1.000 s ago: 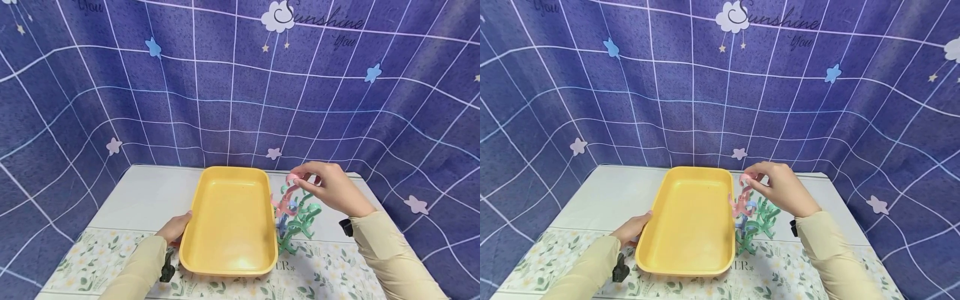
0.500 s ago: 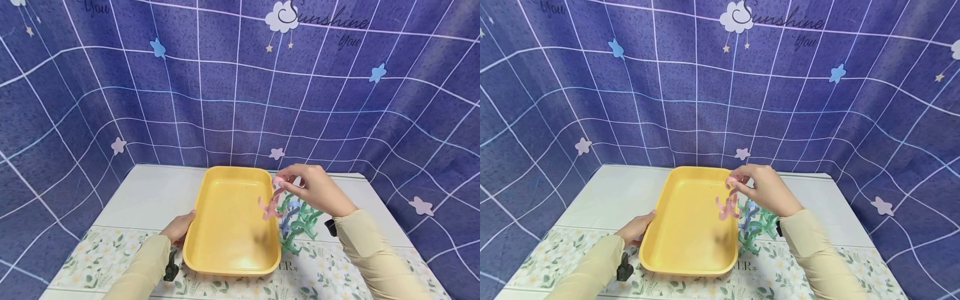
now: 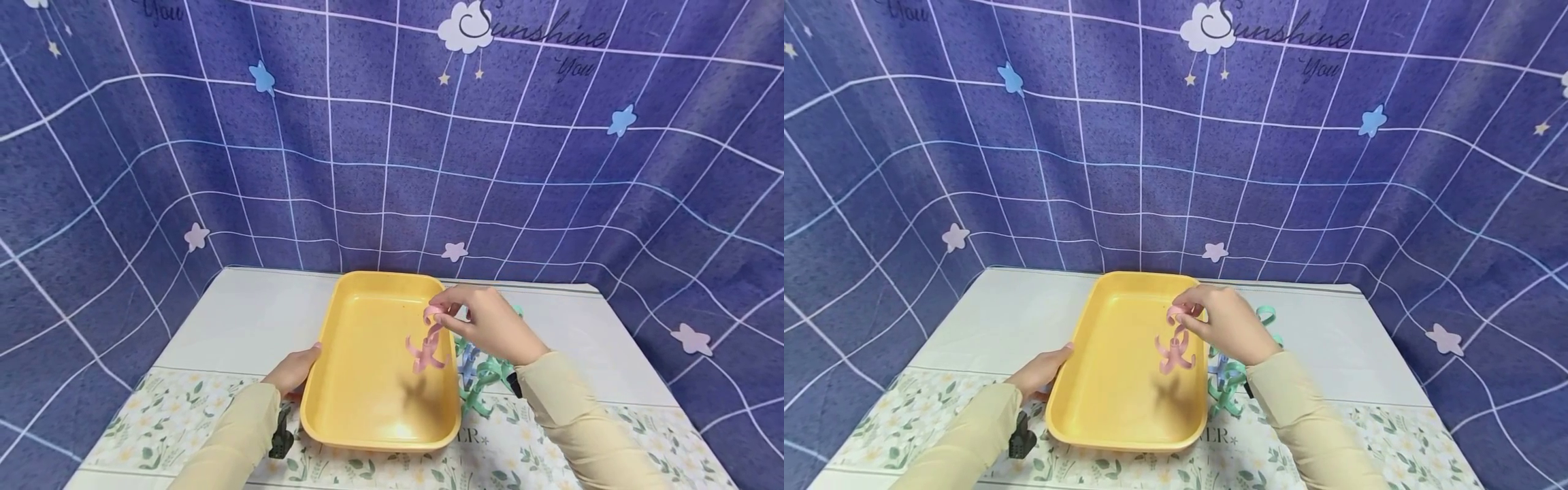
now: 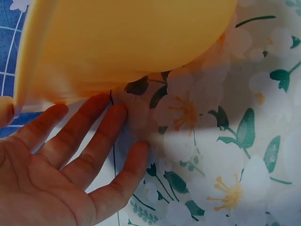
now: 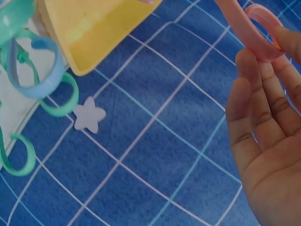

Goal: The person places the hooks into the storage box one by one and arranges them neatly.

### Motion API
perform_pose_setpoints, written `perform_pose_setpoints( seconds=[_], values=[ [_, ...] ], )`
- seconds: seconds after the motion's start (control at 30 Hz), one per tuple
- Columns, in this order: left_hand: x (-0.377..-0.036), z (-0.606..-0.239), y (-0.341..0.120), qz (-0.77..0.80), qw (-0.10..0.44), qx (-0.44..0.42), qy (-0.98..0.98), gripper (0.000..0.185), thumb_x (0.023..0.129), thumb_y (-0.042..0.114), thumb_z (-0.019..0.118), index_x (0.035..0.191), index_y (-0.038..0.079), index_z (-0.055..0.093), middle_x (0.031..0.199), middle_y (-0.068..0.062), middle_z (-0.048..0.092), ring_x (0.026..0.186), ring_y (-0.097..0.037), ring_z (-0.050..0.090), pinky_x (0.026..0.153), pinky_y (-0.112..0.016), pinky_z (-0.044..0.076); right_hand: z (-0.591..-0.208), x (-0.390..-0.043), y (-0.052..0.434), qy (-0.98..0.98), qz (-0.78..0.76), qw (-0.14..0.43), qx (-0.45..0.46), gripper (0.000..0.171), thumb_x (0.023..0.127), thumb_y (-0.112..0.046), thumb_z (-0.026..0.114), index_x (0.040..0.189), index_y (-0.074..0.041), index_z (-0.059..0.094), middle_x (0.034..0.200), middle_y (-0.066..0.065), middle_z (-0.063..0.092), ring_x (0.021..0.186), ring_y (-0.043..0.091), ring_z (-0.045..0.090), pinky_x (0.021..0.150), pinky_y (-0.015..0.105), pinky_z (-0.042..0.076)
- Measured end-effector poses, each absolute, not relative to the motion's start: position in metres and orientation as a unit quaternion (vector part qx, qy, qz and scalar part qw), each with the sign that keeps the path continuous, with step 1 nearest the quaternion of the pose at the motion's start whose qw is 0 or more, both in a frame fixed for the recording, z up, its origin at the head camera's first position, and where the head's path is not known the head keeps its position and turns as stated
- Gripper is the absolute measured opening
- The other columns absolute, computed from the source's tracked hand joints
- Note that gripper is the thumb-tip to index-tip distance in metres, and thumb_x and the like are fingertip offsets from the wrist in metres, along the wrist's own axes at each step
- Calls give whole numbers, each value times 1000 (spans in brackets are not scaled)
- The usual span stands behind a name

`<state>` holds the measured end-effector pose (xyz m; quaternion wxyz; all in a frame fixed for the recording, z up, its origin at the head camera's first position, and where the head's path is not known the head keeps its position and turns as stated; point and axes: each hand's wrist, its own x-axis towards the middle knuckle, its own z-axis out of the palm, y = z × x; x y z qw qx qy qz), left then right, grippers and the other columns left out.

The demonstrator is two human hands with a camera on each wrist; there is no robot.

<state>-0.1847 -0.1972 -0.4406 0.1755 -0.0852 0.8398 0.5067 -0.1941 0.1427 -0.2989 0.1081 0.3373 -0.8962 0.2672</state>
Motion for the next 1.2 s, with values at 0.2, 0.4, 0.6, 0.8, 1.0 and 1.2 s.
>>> perform_pose_setpoints(
  seconds=[0.2, 0.4, 0.6, 0.8, 1.0, 1.2],
  values=[
    [-184, -439, -195, 508, 174, -83, 839, 63, 111, 45, 30, 141, -7, 50, 97, -13, 68, 81, -23, 68, 76, -46, 57, -308, -198, 137, -900, 262, 106, 334, 14, 94, -14, 76, 108, -12, 77, 95, -6, 73, 84, 9, 64, 67, 26, 51],
    [-185, -441, -194, 512, 174, -84, 837, 63, 111, 44, 30, 141, -7, 51, 97, -13, 68, 81, -23, 68, 76, -45, 58, -318, -206, 134, -899, 268, 107, 330, 10, 94, -17, 76, 104, -15, 78, 94, -8, 73, 82, 7, 64, 68, 26, 51],
    [-184, -440, -193, 516, 172, -84, 835, 63, 112, 43, 30, 142, -8, 49, 96, -13, 70, 81, -22, 70, 74, -43, 58, -326, -212, 127, -898, 275, 104, 326, 13, 93, -14, 77, 106, -12, 77, 94, -6, 73, 82, 8, 64, 72, 31, 53],
    [-185, -443, -195, 518, 173, -83, 834, 64, 111, 44, 30, 143, -8, 48, 96, -12, 70, 80, -22, 70, 72, -42, 58, -332, -219, 116, -898, 272, 103, 329, 15, 92, -11, 77, 107, -10, 77, 98, -2, 74, 83, 12, 65, 74, 32, 54],
    [-184, -442, -196, 524, 173, -78, 830, 64, 112, 43, 29, 143, -8, 48, 97, -13, 70, 82, -24, 71, 73, -43, 59, -336, -224, 103, -895, 267, 114, 338, 14, 91, -9, 77, 106, -10, 77, 96, -1, 74, 82, 14, 67, 74, 31, 53],
    [-185, -441, -195, 517, 176, -79, 834, 64, 112, 43, 28, 142, -9, 48, 98, -13, 70, 82, -23, 71, 75, -43, 58, -341, -232, 88, -897, 261, 125, 334, 9, 92, -13, 77, 101, -13, 77, 87, -6, 71, 78, 8, 64, 73, 29, 52]
  ],
)
